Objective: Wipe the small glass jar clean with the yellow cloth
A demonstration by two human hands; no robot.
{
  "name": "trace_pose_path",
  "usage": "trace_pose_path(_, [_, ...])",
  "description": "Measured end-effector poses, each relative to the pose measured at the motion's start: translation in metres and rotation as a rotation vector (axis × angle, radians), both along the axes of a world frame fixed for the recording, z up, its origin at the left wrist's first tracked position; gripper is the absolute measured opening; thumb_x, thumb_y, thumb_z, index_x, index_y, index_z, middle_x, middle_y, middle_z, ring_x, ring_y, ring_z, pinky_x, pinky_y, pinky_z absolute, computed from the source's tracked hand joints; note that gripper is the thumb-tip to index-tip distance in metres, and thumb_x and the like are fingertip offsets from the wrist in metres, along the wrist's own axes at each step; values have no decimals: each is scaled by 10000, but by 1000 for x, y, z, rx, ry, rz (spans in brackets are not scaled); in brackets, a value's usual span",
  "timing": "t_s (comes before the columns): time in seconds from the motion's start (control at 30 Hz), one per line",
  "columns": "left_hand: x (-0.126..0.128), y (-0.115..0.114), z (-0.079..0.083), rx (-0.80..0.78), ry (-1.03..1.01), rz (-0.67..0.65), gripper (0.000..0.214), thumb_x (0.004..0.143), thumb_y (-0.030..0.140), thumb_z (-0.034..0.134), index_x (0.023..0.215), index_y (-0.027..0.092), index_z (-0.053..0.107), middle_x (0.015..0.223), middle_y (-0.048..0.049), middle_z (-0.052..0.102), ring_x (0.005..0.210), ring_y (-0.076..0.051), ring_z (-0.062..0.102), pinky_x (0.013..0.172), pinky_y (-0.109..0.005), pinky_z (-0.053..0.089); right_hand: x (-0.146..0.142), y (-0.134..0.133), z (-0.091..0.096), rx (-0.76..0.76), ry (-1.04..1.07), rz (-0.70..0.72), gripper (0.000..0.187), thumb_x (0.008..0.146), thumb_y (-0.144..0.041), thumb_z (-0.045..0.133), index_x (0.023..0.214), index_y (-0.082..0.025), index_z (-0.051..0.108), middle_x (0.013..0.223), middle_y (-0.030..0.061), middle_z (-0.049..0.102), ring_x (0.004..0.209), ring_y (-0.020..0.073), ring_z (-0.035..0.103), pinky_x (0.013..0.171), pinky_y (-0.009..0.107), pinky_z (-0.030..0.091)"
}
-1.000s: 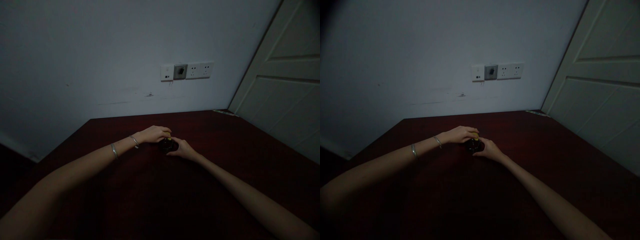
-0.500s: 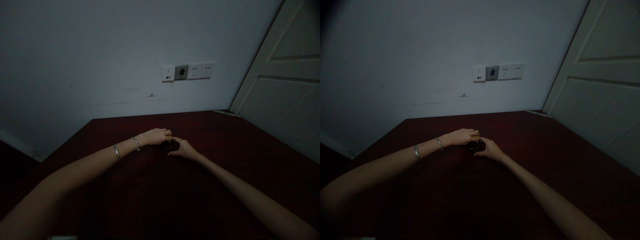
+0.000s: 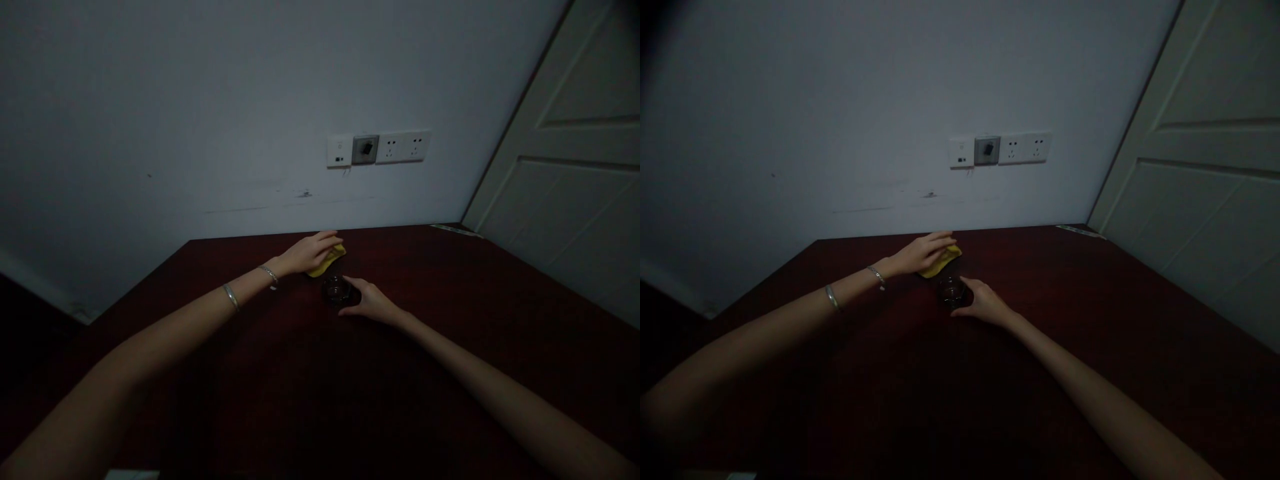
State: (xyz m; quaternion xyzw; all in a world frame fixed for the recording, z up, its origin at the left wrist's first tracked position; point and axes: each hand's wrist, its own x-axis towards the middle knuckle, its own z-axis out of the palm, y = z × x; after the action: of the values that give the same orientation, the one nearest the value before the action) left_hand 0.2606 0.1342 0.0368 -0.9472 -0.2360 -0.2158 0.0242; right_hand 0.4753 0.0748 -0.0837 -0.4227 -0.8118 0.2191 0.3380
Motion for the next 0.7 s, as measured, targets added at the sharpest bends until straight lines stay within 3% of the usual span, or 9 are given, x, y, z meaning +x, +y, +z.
trace_pose_path(0.13, [4,6,3,51,-212,13,410,936,201,374,1337,121,404,1329,-182,500,1256,-219,462,1049,-429,396,1,1,-2,-37,-9,-14,1015,538,-504,817,1394,-140,410,1365,200,501,1255,326,482,1063,497,361])
trace_pose_path(0.3, [6,10,15,48,-446,86,370,923,197,383,1276,134,473,1255,-150,565,1172,-206,527,1024,-418,417,24,10,12,-258,180,64,1048,551,-447,819,1439,-196,321,1459,177,387,1293,304,445,1070,496,359])
trace_pose_path(0.37, [8,9,21,14,-555,111,352,917,204,398,1251,150,498,1251,-136,575,1166,-206,533,1024,-416,416,35,15,27,-339,318,54,952,642,-471,751,1443,-214,304,1456,181,390,1258,298,488,1020,498,418])
trace_pose_path(0.47, [23,4,25,-85,-685,96,349,916,217,406,1249,154,489,1288,-133,551,1202,-218,509,1052,-429,386,39,16,58,-314,519,55,892,686,-535,688,1436,-249,299,1457,168,396,1220,299,525,993,498,443])
trace_pose_path(0.6, [59,-13,26,-248,-765,-48,372,935,232,369,1304,190,392,1315,-113,513,1226,-222,485,1055,-443,382,17,6,97,-253,749,99,856,692,-656,601,1403,-262,329,1444,119,429,1235,304,508,941,448,497])
trace_pose_path(0.7, [82,-28,28,-347,-850,-163,369,934,207,373,1303,210,356,1276,-96,529,1206,-203,505,1041,-420,410,-3,-2,110,-285,866,27,804,664,-602,662,1318,-196,432,1320,134,554,1180,309,554,945,437,500])
